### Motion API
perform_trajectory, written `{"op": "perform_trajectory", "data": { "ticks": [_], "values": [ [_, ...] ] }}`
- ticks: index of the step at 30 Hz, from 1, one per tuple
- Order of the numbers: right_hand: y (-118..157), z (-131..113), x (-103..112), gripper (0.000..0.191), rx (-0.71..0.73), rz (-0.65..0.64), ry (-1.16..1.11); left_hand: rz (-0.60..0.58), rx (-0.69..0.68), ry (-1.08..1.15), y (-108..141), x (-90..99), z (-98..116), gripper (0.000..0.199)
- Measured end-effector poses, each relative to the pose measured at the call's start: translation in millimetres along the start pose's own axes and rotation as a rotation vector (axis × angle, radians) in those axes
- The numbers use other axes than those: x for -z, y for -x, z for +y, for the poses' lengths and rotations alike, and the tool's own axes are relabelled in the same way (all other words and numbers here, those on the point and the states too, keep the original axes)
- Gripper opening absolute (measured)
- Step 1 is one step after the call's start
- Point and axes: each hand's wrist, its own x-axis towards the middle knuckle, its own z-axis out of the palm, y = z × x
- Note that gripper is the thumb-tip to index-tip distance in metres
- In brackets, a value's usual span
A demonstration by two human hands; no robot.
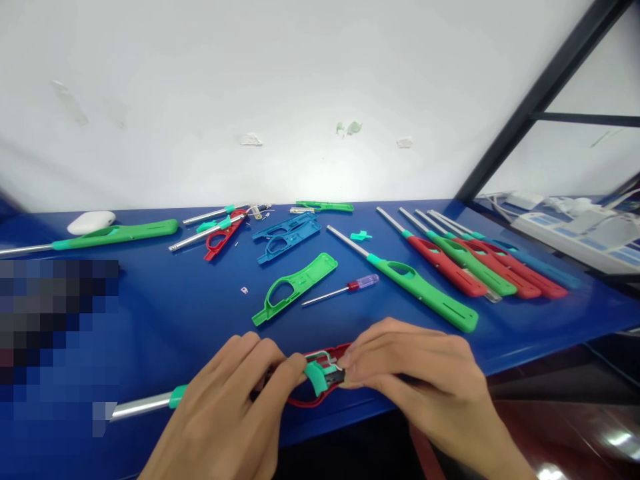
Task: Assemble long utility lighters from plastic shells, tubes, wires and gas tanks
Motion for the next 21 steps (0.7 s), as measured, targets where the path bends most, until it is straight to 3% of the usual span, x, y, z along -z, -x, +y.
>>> {"op": "perform_trajectory", "data": {
  "ticks": [10,21],
  "values": [
    [-1.8,-1.0,0.2,0.015,-0.021,-0.011,-0.045,-0.011,0.020,-0.022,0.5,-0.6,-1.5,0.043],
    [-5.4,-4.5,0.1,0.012,-0.208,-0.013,-0.113,-0.014,-0.026,-0.072,0.7,0.3,-1.9,0.037]
  ]
}}
